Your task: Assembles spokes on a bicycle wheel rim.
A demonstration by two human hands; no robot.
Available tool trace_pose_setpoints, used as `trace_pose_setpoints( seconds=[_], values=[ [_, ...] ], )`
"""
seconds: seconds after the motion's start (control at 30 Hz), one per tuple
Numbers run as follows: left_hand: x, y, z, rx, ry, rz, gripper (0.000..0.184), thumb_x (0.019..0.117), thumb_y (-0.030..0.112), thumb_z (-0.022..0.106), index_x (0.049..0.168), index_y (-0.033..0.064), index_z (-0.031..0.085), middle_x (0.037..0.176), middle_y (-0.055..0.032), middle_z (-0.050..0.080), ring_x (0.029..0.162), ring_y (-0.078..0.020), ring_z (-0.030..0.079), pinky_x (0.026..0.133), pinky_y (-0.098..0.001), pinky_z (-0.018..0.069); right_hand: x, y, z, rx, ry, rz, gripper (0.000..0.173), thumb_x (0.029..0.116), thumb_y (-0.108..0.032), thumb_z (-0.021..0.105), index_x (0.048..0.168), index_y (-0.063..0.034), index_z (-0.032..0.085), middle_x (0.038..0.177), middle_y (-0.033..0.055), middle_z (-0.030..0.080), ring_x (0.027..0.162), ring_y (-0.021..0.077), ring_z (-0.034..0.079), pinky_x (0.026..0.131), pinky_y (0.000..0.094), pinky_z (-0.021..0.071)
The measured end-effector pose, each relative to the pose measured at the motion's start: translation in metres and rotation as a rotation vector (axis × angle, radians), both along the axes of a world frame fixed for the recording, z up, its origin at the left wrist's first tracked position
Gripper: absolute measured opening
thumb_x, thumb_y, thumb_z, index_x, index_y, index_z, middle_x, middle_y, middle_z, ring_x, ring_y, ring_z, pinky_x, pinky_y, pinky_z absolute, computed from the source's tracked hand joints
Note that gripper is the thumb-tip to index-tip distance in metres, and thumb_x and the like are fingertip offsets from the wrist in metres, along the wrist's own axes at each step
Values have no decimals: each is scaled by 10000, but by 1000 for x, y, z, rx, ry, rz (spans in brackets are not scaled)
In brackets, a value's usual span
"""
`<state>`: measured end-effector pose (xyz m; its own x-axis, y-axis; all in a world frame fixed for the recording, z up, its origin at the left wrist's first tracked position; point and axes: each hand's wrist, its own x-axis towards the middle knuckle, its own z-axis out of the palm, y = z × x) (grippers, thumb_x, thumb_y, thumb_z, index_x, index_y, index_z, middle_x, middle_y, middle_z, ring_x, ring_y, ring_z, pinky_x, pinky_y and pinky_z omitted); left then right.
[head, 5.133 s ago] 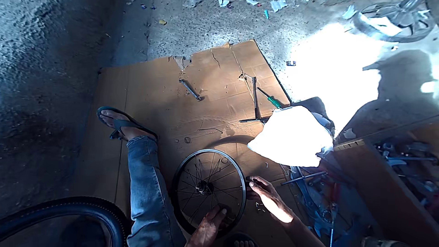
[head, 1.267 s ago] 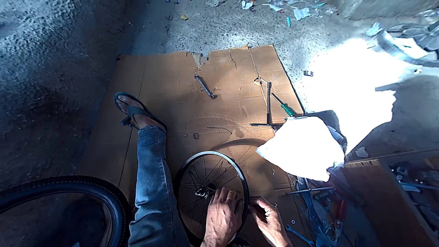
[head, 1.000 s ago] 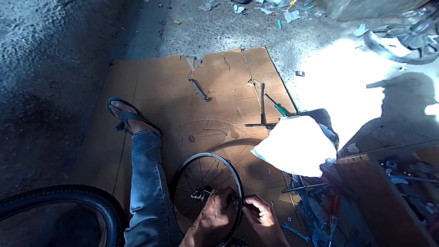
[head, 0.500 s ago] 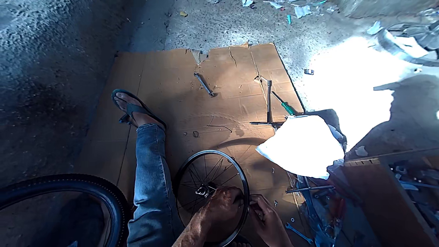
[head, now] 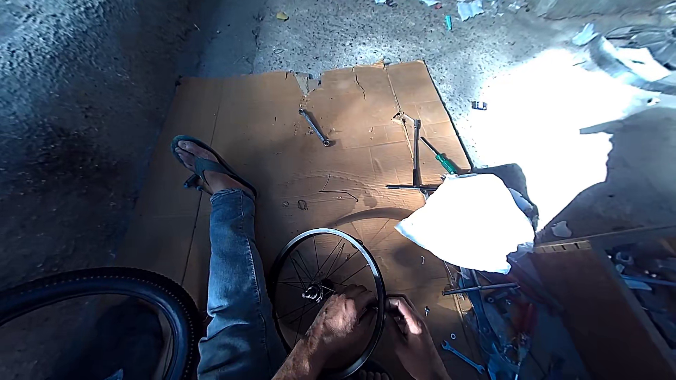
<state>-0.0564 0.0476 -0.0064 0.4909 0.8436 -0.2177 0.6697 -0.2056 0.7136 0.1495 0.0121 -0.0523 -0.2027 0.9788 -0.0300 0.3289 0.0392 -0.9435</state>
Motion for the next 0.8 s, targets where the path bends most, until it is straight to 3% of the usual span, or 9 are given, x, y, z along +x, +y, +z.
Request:
trace_pose_setpoints(
  seconds=[0.17, 0.33, 0.53, 0.67, 0.8],
  values=[
    [1, -4, -5, 119, -33, 32, 255, 1043, 284, 553, 1051, 97, 726, 1045, -72, 718, 1048, -210, 678, 952, -371, 544, -3, 2, 3, -16, 69, -11, 147, 959, -130, 630, 1088, -88, 687, 1092, 44, 658, 941, 115, 669, 779, 260, 609],
    [2, -8, -13, 268, -52, 75, 228, 1030, 269, 566, 959, 122, 726, 959, -37, 714, 949, -180, 687, 842, -350, 571, 0, 4, 9, -7, 92, -5, 167, 954, -124, 661, 1112, -77, 684, 1098, 51, 671, 898, 116, 691, 712, 261, 628],
    [4, -7, -13, -30, -214, 172, 191, 969, 229, 633, 1057, 72, 698, 1002, -79, 680, 933, -166, 654, 860, -317, 554, 3, 5, 6, 49, 11, 43, 151, 976, -139, 625, 1084, -98, 721, 1100, 48, 679, 926, 98, 687, 750, 251, 622],
    [6, 1, 1, -183, -248, 212, 198, 914, 150, 655, 1078, 39, 657, 1014, -95, 655, 923, -158, 632, 847, -304, 534, 1, 7, 9, 175, -105, 58, 185, 999, -166, 595, 1111, -86, 717, 1120, 61, 681, 1019, 105, 673, 861, 256, 598],
    [2, 6, -1, -187, -298, 219, 177, 901, 159, 698, 1031, 40, 679, 959, -79, 631, 811, -120, 589, 741, -256, 510, -9, 7, 15, 271, -197, 9, 191, 996, -150, 561, 1084, -69, 709, 1108, 76, 680, 1020, 107, 671, 868, 241, 587]
  ],
)
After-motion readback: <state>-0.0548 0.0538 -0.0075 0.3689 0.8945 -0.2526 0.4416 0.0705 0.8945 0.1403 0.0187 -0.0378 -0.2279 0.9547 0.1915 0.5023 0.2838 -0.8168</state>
